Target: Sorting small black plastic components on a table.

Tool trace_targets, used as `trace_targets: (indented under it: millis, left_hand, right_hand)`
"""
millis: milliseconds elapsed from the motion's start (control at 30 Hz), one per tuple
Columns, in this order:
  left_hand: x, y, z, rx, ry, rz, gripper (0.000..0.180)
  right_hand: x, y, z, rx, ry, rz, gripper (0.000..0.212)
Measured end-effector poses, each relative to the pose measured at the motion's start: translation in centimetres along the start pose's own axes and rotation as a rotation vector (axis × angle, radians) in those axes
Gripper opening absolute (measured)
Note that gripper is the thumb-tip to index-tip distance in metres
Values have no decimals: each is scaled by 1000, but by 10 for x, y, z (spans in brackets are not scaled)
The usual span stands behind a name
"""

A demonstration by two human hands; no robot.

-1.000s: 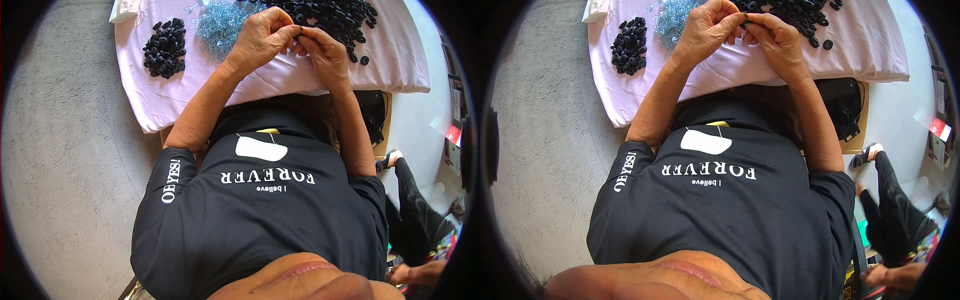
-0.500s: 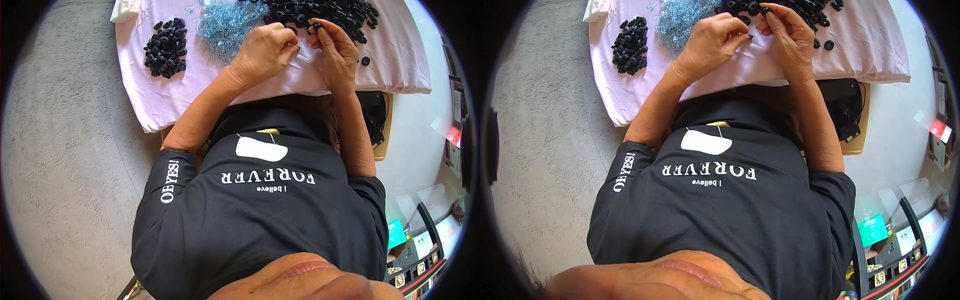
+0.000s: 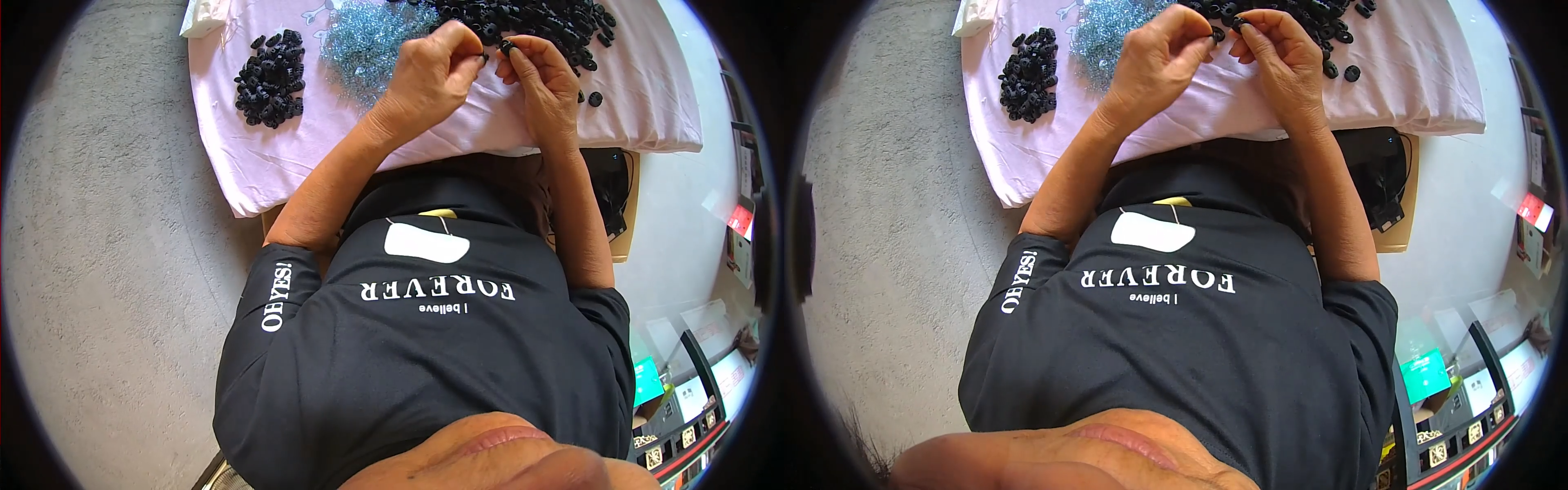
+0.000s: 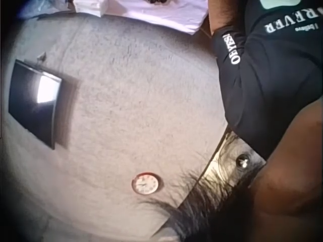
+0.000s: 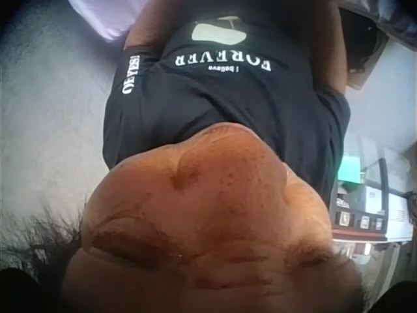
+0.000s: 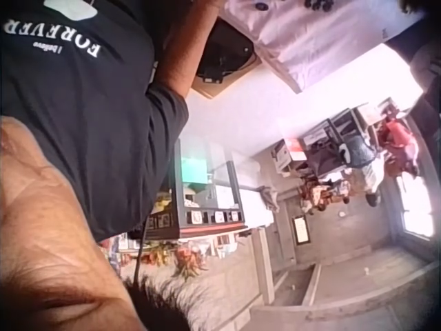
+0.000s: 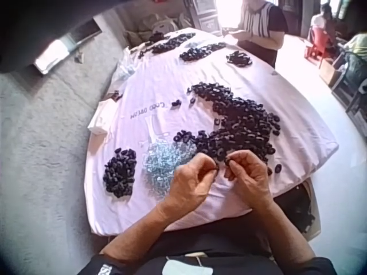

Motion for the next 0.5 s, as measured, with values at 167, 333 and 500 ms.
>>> trace_targets:
  millis: [167, 333, 500]
  left_hand:
    - [7, -10, -3, -2, 206, 38, 10]
    - [4, -13, -4, -17, 143, -41, 9]
    - [3, -14, 2, -42, 127, -72, 8]
  right_hand:
    - [-4, 1, -1, -12, 7, -43, 18]
    - [-11, 1, -1, -46, -9, -94, 18]
    - [-12, 1, -1, -57, -2, -109, 17]
Point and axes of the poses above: each hand's wrist, its own y-axis away from the middle knuckle, its own x-axis out of the back of the hand, z = x × y, the point moved 9 cm from there along -y, towards the middle knuckle, and after that the axes turned 1 degree about -x, right-handed, at the moved point
